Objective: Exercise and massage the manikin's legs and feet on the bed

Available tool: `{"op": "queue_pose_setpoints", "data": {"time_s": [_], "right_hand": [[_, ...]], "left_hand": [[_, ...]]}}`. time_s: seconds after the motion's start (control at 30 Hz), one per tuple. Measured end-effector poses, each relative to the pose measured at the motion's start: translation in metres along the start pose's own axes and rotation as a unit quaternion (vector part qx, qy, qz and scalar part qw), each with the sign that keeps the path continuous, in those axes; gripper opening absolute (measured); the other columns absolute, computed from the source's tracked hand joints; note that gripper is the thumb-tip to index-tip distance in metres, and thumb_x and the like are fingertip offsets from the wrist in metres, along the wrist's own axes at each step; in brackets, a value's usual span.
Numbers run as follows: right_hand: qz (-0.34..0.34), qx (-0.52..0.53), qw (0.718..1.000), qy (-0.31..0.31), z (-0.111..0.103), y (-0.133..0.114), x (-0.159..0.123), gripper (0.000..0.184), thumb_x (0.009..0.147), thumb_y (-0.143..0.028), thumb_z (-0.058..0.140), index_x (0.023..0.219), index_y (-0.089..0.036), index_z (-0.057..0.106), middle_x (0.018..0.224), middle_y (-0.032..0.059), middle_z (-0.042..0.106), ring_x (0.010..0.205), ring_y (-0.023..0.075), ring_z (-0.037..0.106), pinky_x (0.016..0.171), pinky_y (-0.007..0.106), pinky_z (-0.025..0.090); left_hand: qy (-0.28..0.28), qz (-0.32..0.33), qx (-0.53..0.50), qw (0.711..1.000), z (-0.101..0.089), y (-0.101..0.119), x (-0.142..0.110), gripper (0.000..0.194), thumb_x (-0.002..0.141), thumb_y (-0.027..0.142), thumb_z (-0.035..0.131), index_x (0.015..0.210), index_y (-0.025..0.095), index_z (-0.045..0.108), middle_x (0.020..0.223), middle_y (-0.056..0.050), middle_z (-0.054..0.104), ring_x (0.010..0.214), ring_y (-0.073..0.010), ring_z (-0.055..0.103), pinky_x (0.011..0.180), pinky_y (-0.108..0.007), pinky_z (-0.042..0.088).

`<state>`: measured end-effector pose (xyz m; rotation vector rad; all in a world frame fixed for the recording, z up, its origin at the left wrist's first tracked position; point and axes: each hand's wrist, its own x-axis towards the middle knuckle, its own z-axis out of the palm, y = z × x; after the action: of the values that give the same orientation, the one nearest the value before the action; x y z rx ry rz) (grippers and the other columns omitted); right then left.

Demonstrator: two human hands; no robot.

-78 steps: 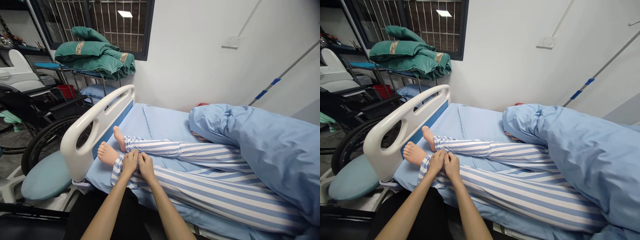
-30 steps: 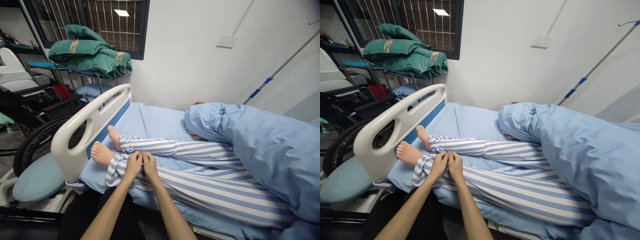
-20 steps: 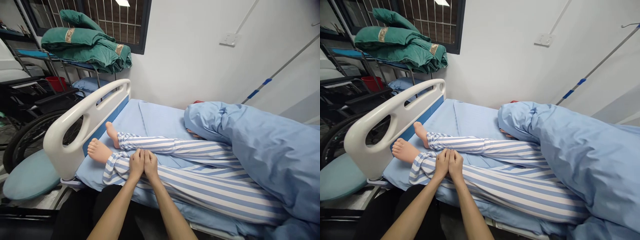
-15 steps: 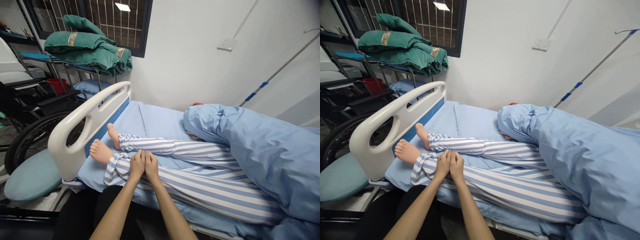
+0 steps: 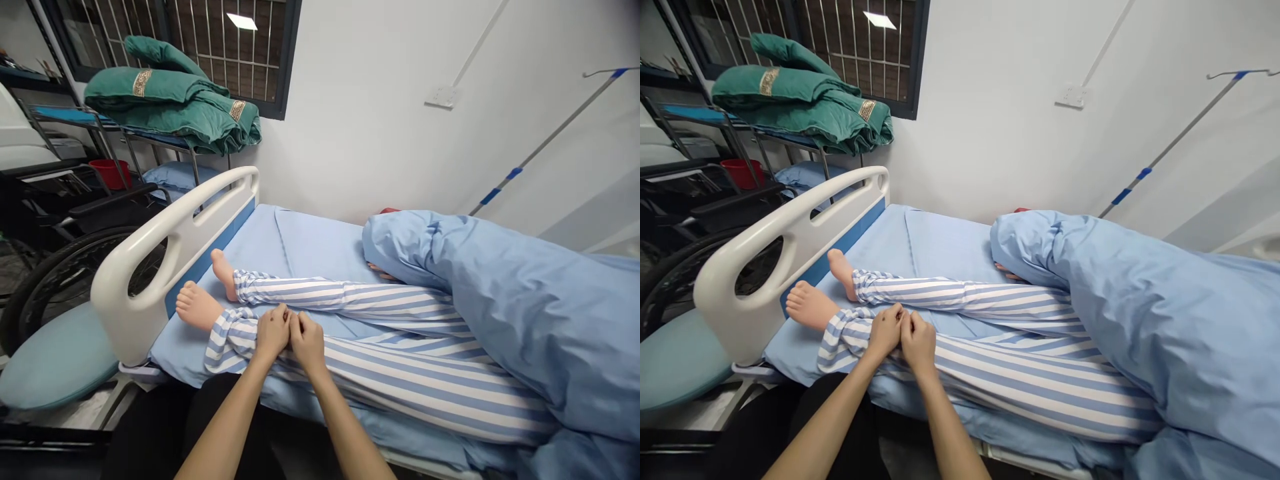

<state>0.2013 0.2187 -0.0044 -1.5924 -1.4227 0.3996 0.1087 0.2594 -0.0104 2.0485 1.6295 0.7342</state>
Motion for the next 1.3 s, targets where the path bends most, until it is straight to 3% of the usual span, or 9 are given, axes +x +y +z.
{"op": "queue_pose_setpoints", "data": {"time_s": [0.1, 0.33, 0.47, 0.83, 1.07, 1.17, 1.3], "right_hand": [[-0.008, -0.013, 1.000, 0.013, 0.007, 0.003, -0.002, 0.035, 0.087, -0.035, 0.039, 0.056, -0.021, 0.038, 0.047, -0.0045, 0.038, 0.047, 0.0107, 0.035, 0.051, 0.025, 0.023], [0.038, 0.183, 0.982, 0.001, -0.005, 0.007, 0.007, 0.039, 0.088, -0.046, 0.036, 0.064, -0.017, 0.048, 0.060, 0.0000, 0.052, 0.058, 0.0122, 0.044, 0.055, 0.023, 0.035], [0.057, 0.202, 0.978, 0.020, -0.007, 0.010, 0.007, 0.042, 0.088, -0.048, 0.033, 0.067, -0.017, 0.051, 0.065, 0.0025, 0.055, 0.063, 0.0136, 0.047, 0.058, 0.024, 0.039], [0.058, 0.190, 0.979, 0.038, -0.003, 0.009, 0.007, 0.039, 0.086, -0.048, 0.037, 0.061, -0.019, 0.043, 0.057, -0.0015, 0.045, 0.056, 0.0114, 0.041, 0.053, 0.024, 0.037], [0.041, 0.194, 0.978, 0.065, -0.034, 0.002, 0.006, 0.043, 0.087, -0.047, 0.037, 0.054, -0.021, 0.032, 0.048, -0.0056, 0.030, 0.046, 0.0086, 0.028, 0.046, 0.023, 0.028], [0.032, 0.155, 0.986, 0.047, -0.041, 0.008, 0.007, 0.043, 0.087, -0.048, 0.038, 0.054, -0.021, 0.033, 0.049, -0.0055, 0.032, 0.047, 0.0090, 0.030, 0.048, 0.024, 0.028], [0.032, 0.083, 0.996, 0.015, -0.032, 0.023, 0.008, 0.041, 0.086, -0.046, 0.041, 0.054, -0.020, 0.035, 0.050, -0.0052, 0.034, 0.050, 0.0096, 0.032, 0.050, 0.024, 0.025]], "left_hand": [[0.009, -0.006, -0.029, 1.000, 0.000, 0.001, -0.002, 0.022, 0.085, 0.029, 0.040, 0.068, 0.020, 0.051, 0.061, 0.000, 0.056, 0.060, -0.0138, 0.049, 0.057, -0.026, 0.023], [0.054, -0.049, -0.217, 0.974, 0.005, 0.036, -0.004, 0.026, 0.085, 0.027, 0.034, 0.060, 0.020, 0.035, 0.057, 0.003, 0.045, 0.058, -0.0113, 0.043, 0.059, -0.023, 0.030], [0.066, -0.047, -0.268, 0.960, 0.007, 0.051, -0.001, 0.029, 0.085, 0.031, 0.034, 0.058, 0.021, 0.033, 0.055, 0.004, 0.043, 0.056, -0.0108, 0.042, 0.058, -0.023, 0.031], [0.031, -0.011, -0.136, 0.990, 0.023, 0.032, -0.003, 0.025, 0.087, 0.025, 0.034, 0.065, 0.020, 0.044, 0.066, -0.002, 0.058, 0.065, -0.0138, 0.050, 0.066, -0.026, 0.032], [0.020, 0.011, -0.123, 0.992, 0.019, 0.033, -0.011, 0.027, 0.085, 0.026, 0.037, 0.059, 0.021, 0.043, 0.055, 0.002, 0.051, 0.058, -0.0122, 0.047, 0.059, -0.025, 0.027], [0.031, 0.041, -0.127, 0.991, 0.018, 0.032, -0.018, 0.029, 0.086, 0.027, 0.036, 0.058, 0.021, 0.040, 0.054, 0.002, 0.050, 0.055, -0.0115, 0.045, 0.058, -0.025, 0.026], [0.038, 0.050, -0.123, 0.990, 0.019, 0.030, -0.023, 0.029, 0.086, 0.029, 0.035, 0.059, 0.021, 0.041, 0.056, 0.002, 0.051, 0.055, -0.0115, 0.044, 0.058, -0.025, 0.026]]}}
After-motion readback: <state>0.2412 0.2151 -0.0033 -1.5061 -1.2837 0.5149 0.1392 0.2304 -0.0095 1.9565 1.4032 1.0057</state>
